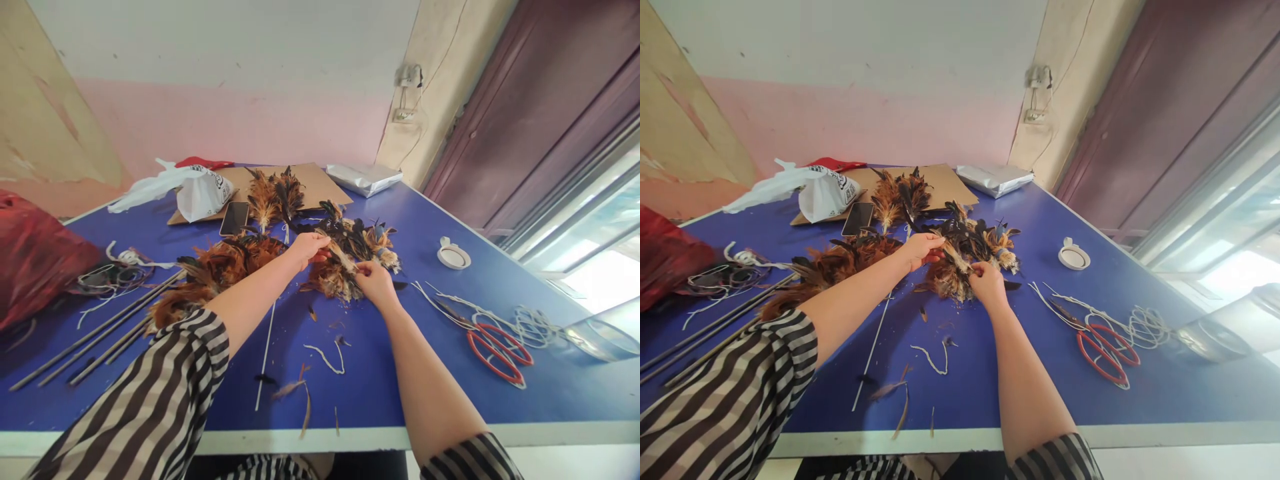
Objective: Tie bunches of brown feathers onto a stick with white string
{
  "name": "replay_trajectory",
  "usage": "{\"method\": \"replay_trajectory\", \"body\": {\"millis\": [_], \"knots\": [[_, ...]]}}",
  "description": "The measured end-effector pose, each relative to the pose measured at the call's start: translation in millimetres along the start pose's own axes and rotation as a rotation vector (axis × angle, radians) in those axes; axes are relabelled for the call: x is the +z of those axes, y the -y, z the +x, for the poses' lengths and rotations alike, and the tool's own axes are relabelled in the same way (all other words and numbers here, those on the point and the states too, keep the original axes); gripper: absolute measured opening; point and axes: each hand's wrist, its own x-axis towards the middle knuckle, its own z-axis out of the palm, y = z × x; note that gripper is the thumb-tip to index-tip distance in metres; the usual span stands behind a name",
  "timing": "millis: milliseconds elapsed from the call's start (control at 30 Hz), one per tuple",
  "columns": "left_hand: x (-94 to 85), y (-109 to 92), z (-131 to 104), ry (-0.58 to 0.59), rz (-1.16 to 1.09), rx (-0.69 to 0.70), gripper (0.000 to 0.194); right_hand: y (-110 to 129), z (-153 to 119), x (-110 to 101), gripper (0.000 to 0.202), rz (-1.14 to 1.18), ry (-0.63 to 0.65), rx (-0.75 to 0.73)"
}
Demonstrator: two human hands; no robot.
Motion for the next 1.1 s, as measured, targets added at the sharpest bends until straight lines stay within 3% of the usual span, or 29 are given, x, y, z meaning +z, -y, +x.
{"method": "replay_trajectory", "body": {"millis": [167,267,367,600,767,867,1100], "knots": [[1.9,11.3,-6.5,0.074,-0.019,-0.017,0.018,7.6,-2.8,-9.8,0.035,0.179,-0.131,-0.049],[5.2,12.8,-8.8,0.1,0.004,0.005,0.018,15.8,-9.0,-7.2,0.034,0.106,-0.148,-0.19],[9.9,12.0,-10.3,0.117,0.043,0.045,0.018,18.4,-12.2,-3.1,0.029,-0.016,-0.134,-0.226],[17.6,13.7,-7.7,0.095,-0.019,0.039,0.017,6.5,-7.7,-2.4,0.023,0.016,-0.011,-0.068],[21.4,12.2,-10.3,0.149,-0.012,0.023,0.013,7.3,-6.1,2.5,0.043,0.055,-0.127,-0.111],[23.0,10.7,-12.7,0.19,0.024,0.029,0.012,8.8,-5.6,6.2,0.044,0.083,-0.124,-0.133],[20.6,13.2,-7.4,0.224,0.019,0.004,0.027,5.9,-4.6,3.3,0.02,0.496,-0.028,0.082]]}}
